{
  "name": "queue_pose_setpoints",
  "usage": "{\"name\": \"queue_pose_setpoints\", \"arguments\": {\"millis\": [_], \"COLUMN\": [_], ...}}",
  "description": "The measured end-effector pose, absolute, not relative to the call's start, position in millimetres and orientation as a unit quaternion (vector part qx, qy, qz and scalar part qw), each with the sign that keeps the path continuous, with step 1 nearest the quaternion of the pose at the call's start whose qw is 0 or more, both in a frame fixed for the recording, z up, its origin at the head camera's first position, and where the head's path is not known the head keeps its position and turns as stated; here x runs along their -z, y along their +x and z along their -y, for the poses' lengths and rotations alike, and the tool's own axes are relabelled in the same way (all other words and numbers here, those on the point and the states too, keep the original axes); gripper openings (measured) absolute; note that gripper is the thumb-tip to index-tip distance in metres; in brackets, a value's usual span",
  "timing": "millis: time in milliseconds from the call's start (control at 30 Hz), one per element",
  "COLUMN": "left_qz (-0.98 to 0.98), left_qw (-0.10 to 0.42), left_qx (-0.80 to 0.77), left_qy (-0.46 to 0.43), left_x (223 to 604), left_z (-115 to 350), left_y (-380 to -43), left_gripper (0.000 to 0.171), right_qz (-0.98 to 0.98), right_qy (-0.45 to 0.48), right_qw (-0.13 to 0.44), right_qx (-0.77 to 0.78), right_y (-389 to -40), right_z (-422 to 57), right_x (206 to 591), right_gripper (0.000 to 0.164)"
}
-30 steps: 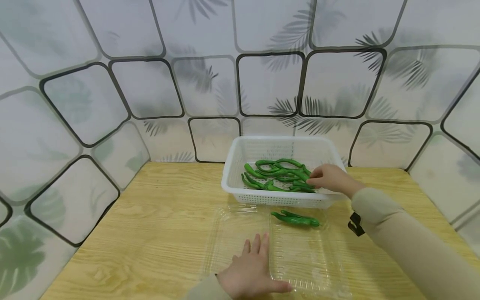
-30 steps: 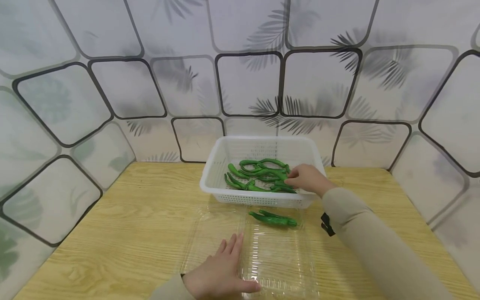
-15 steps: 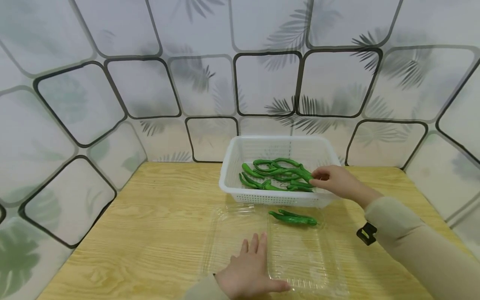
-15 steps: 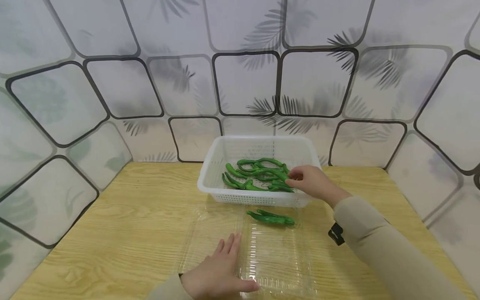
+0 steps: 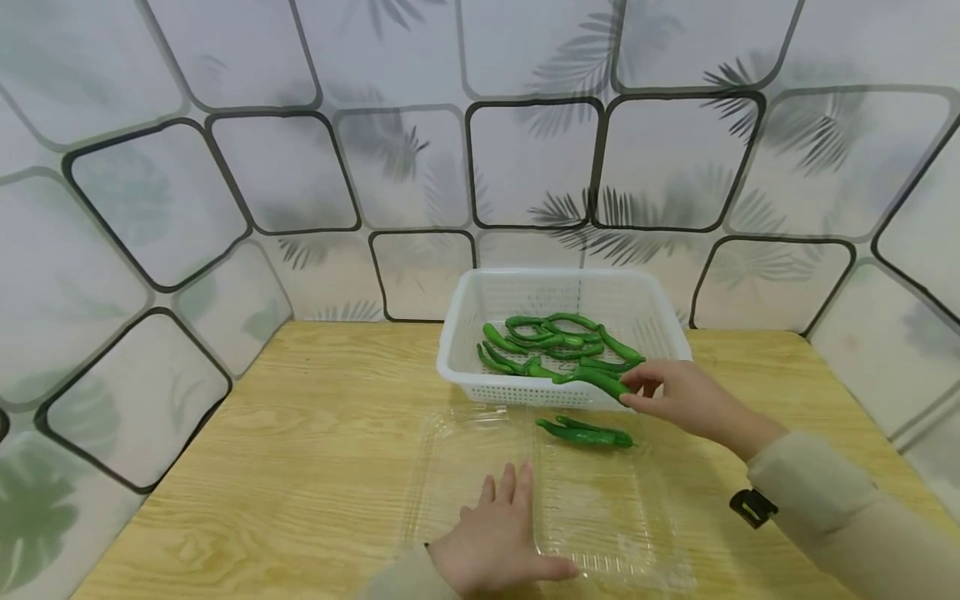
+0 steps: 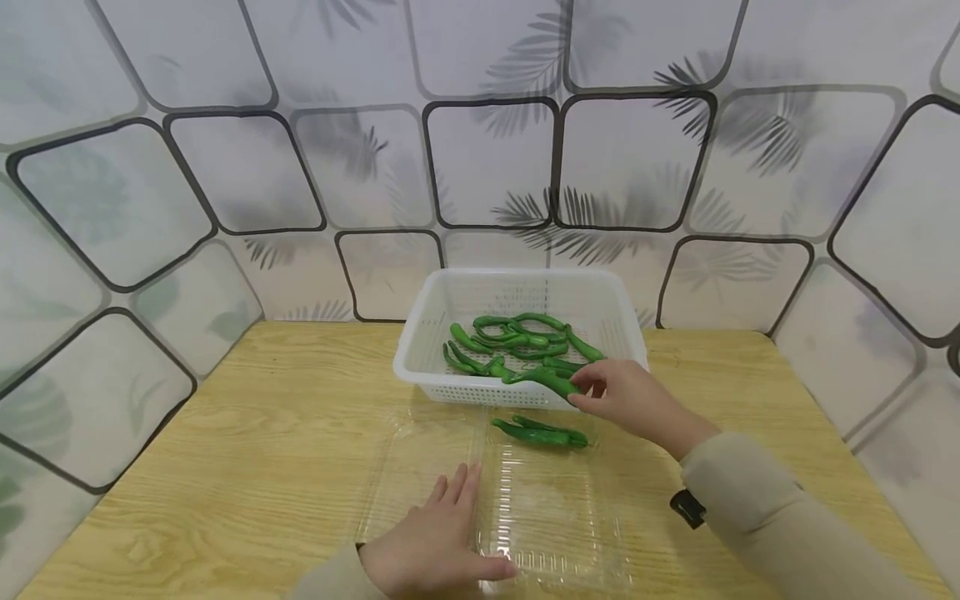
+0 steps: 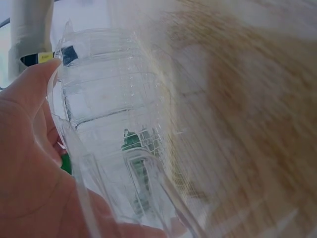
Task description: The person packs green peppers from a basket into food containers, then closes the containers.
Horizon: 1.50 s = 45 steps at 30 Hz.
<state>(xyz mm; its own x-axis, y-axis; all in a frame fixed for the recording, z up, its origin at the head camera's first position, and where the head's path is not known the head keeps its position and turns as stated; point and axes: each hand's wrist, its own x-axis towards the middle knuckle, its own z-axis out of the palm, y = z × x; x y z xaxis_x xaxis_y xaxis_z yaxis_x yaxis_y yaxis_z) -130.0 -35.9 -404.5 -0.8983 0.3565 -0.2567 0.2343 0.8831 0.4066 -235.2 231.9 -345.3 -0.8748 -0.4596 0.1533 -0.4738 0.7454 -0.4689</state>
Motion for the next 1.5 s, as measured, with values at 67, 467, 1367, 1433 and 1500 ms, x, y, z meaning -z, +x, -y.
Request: {"name": "queue_pose_setpoints", "arguments": {"millis": [67,467,1367,1433,1500], "left_qz": [-0.957,-0.955,-0.951,-0.952,-0.952], "left_qw": [0.162,0.161,0.181,0.179,0.178], "left_qx": [-0.184,-0.187,-0.191,-0.188,-0.186], "left_qy": [0.157,0.162,0.161,0.163,0.164], "left_x": [404.7,402.3,401.6,401.6,401.7], "left_z": [36.0,35.6,36.5,36.7,36.9], "left_y": [-130.2,-128.6,-130.6,-130.7,-130.8], "left_gripper": [0.123,0.123,0.123,0.123,0.123], "right_qz": [0.933,0.949,0.964,0.964,0.964], "right_qy": [0.262,0.278,0.262,0.264,0.266], "right_qw": [0.016,0.001,0.007,0.01,0.012], "right_qx": [-0.245,-0.151,-0.032,-0.025,-0.019], "right_y": [-231.4,-210.3,-203.5,-203.7,-203.8], "right_z": [-231.1,-215.5,-197.8,-197.5,-197.1], "right_x": [349.6,373.6,394.1,394.4,394.9], "right_gripper": [0.016,0.008,0.021,0.021,0.022]}}
